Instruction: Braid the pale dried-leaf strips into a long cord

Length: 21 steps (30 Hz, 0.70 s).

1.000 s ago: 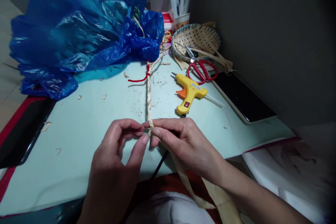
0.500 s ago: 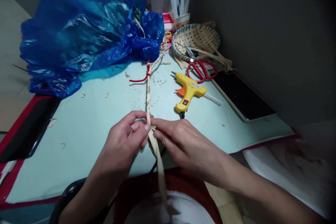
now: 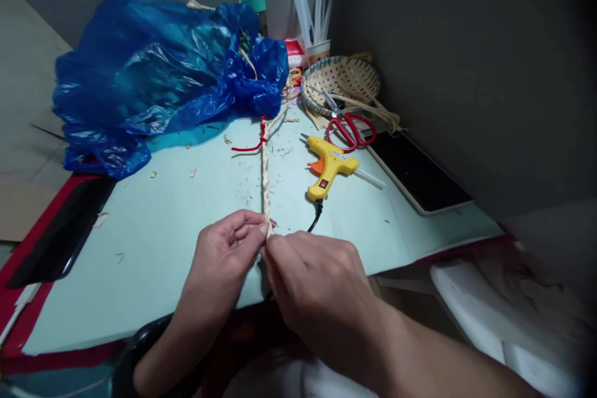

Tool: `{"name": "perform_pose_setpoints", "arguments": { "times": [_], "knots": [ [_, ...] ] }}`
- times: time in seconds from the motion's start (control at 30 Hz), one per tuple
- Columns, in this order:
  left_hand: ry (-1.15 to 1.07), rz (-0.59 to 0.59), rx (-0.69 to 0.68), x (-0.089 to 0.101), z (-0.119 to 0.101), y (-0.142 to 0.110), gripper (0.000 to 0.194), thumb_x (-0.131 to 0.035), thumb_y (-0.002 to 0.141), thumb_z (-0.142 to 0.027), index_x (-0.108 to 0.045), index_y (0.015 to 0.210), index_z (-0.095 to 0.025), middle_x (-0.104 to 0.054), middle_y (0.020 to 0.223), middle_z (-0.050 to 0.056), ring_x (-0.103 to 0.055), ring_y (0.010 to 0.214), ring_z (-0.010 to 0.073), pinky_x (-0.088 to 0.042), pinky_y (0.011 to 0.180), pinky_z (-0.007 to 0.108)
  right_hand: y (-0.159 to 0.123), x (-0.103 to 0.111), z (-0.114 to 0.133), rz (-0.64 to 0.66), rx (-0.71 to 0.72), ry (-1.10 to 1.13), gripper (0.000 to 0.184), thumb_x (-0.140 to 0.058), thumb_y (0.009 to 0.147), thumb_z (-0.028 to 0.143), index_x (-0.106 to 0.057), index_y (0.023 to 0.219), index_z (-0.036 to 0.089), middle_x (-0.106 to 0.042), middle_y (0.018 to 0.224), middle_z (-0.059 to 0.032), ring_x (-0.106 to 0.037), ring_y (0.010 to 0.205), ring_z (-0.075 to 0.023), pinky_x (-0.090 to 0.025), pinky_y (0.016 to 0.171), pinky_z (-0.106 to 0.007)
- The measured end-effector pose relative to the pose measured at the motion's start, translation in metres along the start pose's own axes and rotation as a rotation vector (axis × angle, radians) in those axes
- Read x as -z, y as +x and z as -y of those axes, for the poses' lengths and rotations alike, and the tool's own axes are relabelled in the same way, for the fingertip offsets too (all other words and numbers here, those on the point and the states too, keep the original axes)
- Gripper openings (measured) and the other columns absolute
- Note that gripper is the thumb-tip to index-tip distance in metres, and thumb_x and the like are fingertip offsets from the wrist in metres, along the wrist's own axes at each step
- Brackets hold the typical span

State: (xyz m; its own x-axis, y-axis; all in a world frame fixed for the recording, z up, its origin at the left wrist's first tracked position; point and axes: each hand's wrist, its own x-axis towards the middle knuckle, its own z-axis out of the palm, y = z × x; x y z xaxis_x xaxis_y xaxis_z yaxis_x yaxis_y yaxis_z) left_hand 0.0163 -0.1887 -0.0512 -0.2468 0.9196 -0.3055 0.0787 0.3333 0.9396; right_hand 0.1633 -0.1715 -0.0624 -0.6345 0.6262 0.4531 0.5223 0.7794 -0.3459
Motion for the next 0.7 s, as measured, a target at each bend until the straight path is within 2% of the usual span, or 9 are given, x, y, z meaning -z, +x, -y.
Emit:
{"name": "perform_pose_setpoints", "arguments": {
  "times": [0.13, 0.27, 0.33, 0.4, 0.47, 0.5, 0.63, 0.7],
  "knots": [
    [-0.114, 0.039, 0.036, 0.002, 0.003, -0.003, 0.022, -0.064, 0.083, -0.039, -0.064, 0.089, -0.018, -0.047, 0.052, -0.007, -0.036, 0.049, 0.0072, -0.033, 0.050, 0.017, -0.003, -0.008, 0.010, -0.096, 0.043, -0.020, 0.016, -0.048, 0.086, 0.007, -0.058, 0.078, 0.016, -0.057, 0.066, -0.0012, -0.047, 0.055, -0.0154, -0.031, 0.053, -0.030],
    [-0.189, 0.063, 0.045, 0.003, 0.003, -0.004, 0.021, -0.065, 0.082, -0.036, -0.064, 0.089, -0.017, -0.062, 0.070, -0.001, -0.037, 0.051, 0.0063, -0.036, 0.052, 0.019, -0.004, -0.009, 0.012, -0.103, 0.126, -0.141, 0.021, -0.045, 0.085, 0.004, -0.065, 0.092, 0.006, -0.063, 0.069, -0.0072, -0.052, 0.060, -0.0190, -0.037, 0.057, -0.032],
    [-0.196, 0.064, 0.030, 0.003, 0.003, -0.004, 0.020, -0.068, 0.080, -0.033, -0.063, 0.090, -0.016, -0.062, 0.070, -0.001, -0.036, 0.051, 0.0054, -0.034, 0.050, 0.017, -0.003, -0.002, 0.010, -0.065, 0.143, -0.114, 0.020, -0.048, 0.086, 0.007, -0.066, 0.093, 0.008, -0.066, 0.076, -0.0083, -0.055, 0.068, -0.0206, -0.039, 0.063, -0.033],
    [-0.207, 0.063, 0.011, 0.004, 0.002, -0.004, 0.020, -0.069, 0.078, -0.030, -0.063, 0.091, -0.017, -0.057, 0.064, -0.004, -0.035, 0.050, 0.0051, -0.031, 0.048, 0.016, 0.001, 0.010, 0.005, -0.061, 0.089, -0.008, 0.015, -0.051, 0.089, 0.015, -0.066, 0.087, 0.013, -0.067, 0.082, -0.0067, -0.056, 0.077, -0.0209, -0.041, 0.071, -0.034],
    [-0.218, 0.072, -0.007, 0.005, 0.001, -0.004, 0.019, -0.069, 0.078, -0.029, -0.063, 0.091, -0.017, -0.052, 0.061, -0.005, -0.035, 0.050, 0.0052, -0.029, 0.047, 0.015, 0.009, 0.022, -0.002, -0.072, -0.035, 0.106, 0.017, -0.049, 0.093, 0.022, -0.064, 0.092, 0.015, -0.067, 0.089, -0.0062, -0.057, 0.085, -0.0198, -0.041, 0.079, -0.034],
    [-0.222, 0.080, -0.013, 0.005, 0.000, -0.004, 0.019, -0.069, 0.078, -0.029, -0.063, 0.091, -0.017, -0.051, 0.061, -0.005, -0.036, 0.051, 0.0052, -0.028, 0.047, 0.015, 0.014, 0.027, -0.006, -0.045, -0.088, 0.168, 0.018, -0.047, 0.095, 0.024, -0.063, 0.097, 0.015, -0.066, 0.092, -0.0060, -0.057, 0.086, -0.0184, -0.042, 0.079, -0.032],
    [-0.245, 0.104, 0.010, 0.005, -0.003, -0.005, 0.021, -0.069, 0.078, -0.029, -0.060, 0.093, -0.018, -0.052, 0.066, -0.004, -0.041, 0.053, 0.0052, -0.031, 0.048, 0.015, 0.031, 0.029, -0.019, 0.302, -0.216, 0.437, 0.025, -0.038, 0.100, 0.032, -0.057, 0.097, 0.016, -0.063, 0.082, -0.0019, -0.057, 0.075, -0.0127, -0.040, 0.067, -0.025],
    [-0.231, 0.136, 0.031, 0.006, -0.003, -0.006, 0.022, -0.066, 0.081, -0.032, -0.057, 0.095, -0.018, -0.051, 0.062, -0.005, -0.040, 0.051, 0.0052, -0.029, 0.047, 0.015, 0.034, 0.024, -0.024, 0.374, -0.225, 0.519, 0.027, -0.037, 0.100, 0.035, -0.056, 0.096, 0.016, -0.063, 0.083, -0.0015, -0.057, 0.077, -0.0124, -0.039, 0.067, -0.024]
  ]
}}
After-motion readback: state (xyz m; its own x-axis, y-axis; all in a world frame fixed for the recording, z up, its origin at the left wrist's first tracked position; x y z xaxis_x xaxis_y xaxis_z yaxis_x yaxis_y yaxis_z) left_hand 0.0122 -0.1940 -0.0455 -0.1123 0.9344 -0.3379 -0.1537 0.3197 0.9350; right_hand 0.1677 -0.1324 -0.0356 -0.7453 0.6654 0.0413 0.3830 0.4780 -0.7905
